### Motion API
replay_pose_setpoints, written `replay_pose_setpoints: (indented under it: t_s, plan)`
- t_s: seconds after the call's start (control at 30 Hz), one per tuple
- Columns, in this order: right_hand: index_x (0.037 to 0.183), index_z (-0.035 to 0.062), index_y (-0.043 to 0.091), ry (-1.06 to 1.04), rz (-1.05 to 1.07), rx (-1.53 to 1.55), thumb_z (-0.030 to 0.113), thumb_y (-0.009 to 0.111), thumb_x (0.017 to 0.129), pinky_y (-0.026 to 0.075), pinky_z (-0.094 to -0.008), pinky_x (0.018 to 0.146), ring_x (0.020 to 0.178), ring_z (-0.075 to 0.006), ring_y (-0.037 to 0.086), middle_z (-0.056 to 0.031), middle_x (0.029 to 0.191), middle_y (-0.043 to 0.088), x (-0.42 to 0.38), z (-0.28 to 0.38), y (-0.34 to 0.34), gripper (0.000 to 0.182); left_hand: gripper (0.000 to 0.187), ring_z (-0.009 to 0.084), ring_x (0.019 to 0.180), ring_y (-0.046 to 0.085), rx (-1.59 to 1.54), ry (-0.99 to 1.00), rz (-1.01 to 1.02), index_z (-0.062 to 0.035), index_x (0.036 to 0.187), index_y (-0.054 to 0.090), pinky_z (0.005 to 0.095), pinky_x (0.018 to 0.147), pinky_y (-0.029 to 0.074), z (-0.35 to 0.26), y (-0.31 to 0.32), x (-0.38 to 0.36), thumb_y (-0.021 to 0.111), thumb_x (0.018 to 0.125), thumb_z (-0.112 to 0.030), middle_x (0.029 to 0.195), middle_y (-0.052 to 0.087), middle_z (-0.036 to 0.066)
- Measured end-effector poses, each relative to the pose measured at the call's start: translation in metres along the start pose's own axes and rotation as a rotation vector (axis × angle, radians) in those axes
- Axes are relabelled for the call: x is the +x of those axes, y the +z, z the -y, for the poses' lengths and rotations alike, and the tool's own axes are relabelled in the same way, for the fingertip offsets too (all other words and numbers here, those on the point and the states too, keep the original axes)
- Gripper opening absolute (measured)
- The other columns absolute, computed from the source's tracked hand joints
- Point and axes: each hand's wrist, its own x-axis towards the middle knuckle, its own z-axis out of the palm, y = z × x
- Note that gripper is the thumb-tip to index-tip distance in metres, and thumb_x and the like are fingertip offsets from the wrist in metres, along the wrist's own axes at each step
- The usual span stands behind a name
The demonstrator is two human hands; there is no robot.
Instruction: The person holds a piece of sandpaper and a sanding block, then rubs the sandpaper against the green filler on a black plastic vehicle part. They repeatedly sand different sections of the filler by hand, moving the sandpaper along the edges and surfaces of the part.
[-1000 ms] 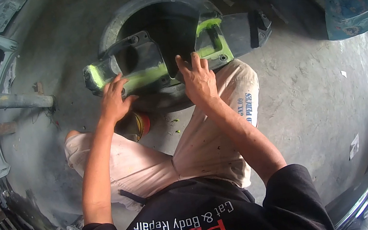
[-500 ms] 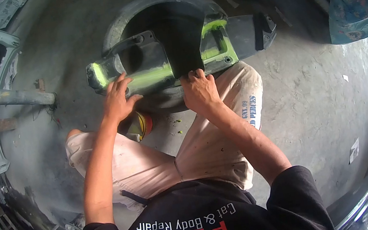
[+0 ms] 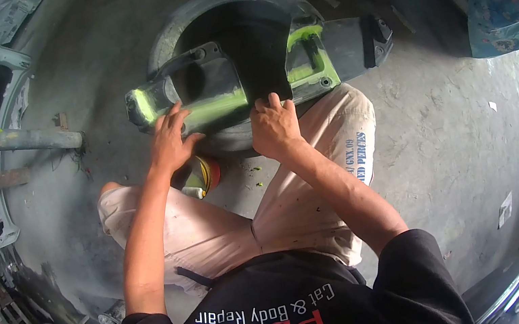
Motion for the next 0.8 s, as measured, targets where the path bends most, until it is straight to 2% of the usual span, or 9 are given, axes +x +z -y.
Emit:
replay_pose_setpoints:
  t_s: [0.07, 0.17, 0.27, 0.3, 0.4, 0.47, 0.53, 0.67, 0.8]
  plan:
    - [0.100, 0.0080, 0.068, -0.016, -0.053, 0.010, 0.014, 0.064, 0.075, 0.046, -0.0449, 0.086, 0.110, -0.0290, 0.053, -0.0058, 0.108, 0.062, -0.005, -0.011, 0.003, 0.026, 0.065, 0.0349, 0.139, 0.042, -0.026, -0.007, 0.016, -0.0124, 0.137, 0.055, 0.0436, 0.116, 0.038, 0.001, 0.001, -0.001, 0.077, 0.085, -0.044, 0.157, 0.043, 0.009]
    - [0.104, 0.0072, 0.067, 0.077, 0.028, 0.002, 0.014, 0.064, 0.074, 0.045, -0.0461, 0.084, 0.112, -0.0292, 0.052, -0.0036, 0.111, 0.061, 0.002, -0.025, 0.008, 0.031, 0.065, 0.0351, 0.139, 0.042, 0.018, 0.021, -0.022, -0.0122, 0.137, 0.055, 0.0437, 0.116, 0.038, -0.001, 0.003, -0.001, 0.077, 0.085, -0.044, 0.157, 0.044, 0.009]
    - [0.106, 0.0079, 0.067, -0.001, 0.016, 0.031, 0.015, 0.064, 0.075, 0.045, -0.0450, 0.084, 0.111, -0.0291, 0.052, -0.0033, 0.111, 0.062, -0.007, 0.001, -0.004, 0.033, 0.064, 0.0357, 0.139, 0.043, -0.009, -0.008, -0.003, -0.0124, 0.137, 0.055, 0.0440, 0.116, 0.039, -0.001, -0.001, -0.001, 0.078, 0.084, -0.043, 0.156, 0.045, 0.009]
    - [0.107, 0.0079, 0.067, -0.016, -0.053, 0.035, 0.015, 0.064, 0.074, 0.045, -0.0447, 0.084, 0.110, -0.0290, 0.052, -0.0031, 0.110, 0.062, -0.011, -0.001, -0.001, 0.033, 0.064, 0.0359, 0.138, 0.043, -0.008, 0.012, -0.016, -0.0127, 0.137, 0.055, 0.0441, 0.115, 0.039, 0.000, -0.001, 0.000, 0.078, 0.084, -0.043, 0.156, 0.045, 0.009]
    - [0.106, 0.0073, 0.066, 0.028, -0.039, 0.065, 0.015, 0.064, 0.075, 0.045, -0.0454, 0.084, 0.111, -0.0289, 0.050, -0.0030, 0.109, 0.060, -0.008, -0.028, 0.001, 0.033, 0.064, 0.0361, 0.138, 0.043, -0.005, 0.024, -0.022, -0.0129, 0.137, 0.055, 0.0443, 0.115, 0.040, -0.001, 0.001, 0.001, 0.078, 0.084, -0.043, 0.155, 0.045, 0.009]
    - [0.106, 0.0079, 0.067, 0.062, -0.020, 0.022, 0.015, 0.063, 0.075, 0.045, -0.0455, 0.084, 0.110, -0.0286, 0.050, -0.0023, 0.109, 0.060, -0.005, -0.018, 0.003, 0.033, 0.064, 0.0362, 0.138, 0.043, -0.001, 0.009, -0.017, -0.0127, 0.137, 0.055, 0.0443, 0.114, 0.040, -0.003, 0.000, 0.000, 0.078, 0.085, -0.043, 0.155, 0.045, 0.009]
    - [0.106, 0.0093, 0.067, -0.005, 0.009, -0.069, 0.016, 0.063, 0.075, 0.045, -0.0450, 0.084, 0.108, -0.0286, 0.051, -0.0023, 0.109, 0.061, -0.008, 0.005, -0.002, 0.032, 0.064, 0.0360, 0.138, 0.043, 0.002, 0.000, -0.010, -0.0127, 0.137, 0.055, 0.0439, 0.115, 0.039, -0.003, -0.001, 0.000, 0.078, 0.084, -0.042, 0.155, 0.045, 0.010]
    - [0.105, 0.0066, 0.067, 0.001, -0.048, 0.093, 0.014, 0.063, 0.075, 0.044, -0.0444, 0.082, 0.110, -0.0290, 0.049, -0.0029, 0.110, 0.060, -0.007, -0.021, 0.004, 0.032, 0.064, 0.0358, 0.138, 0.043, 0.011, 0.026, -0.019, -0.0125, 0.137, 0.055, 0.0439, 0.115, 0.039, -0.001, 0.001, 0.002, 0.078, 0.085, -0.043, 0.155, 0.045, 0.010]
    - [0.107, 0.0064, 0.067, 0.004, -0.049, 0.014, 0.014, 0.062, 0.076, 0.044, -0.0453, 0.083, 0.108, -0.0292, 0.051, -0.0033, 0.112, 0.061, -0.013, 0.006, 0.000, 0.032, 0.065, 0.0357, 0.139, 0.042, 0.008, 0.011, -0.019, -0.0122, 0.137, 0.055, 0.0439, 0.116, 0.038, -0.002, 0.001, 0.002, 0.078, 0.085, -0.043, 0.155, 0.045, 0.010]
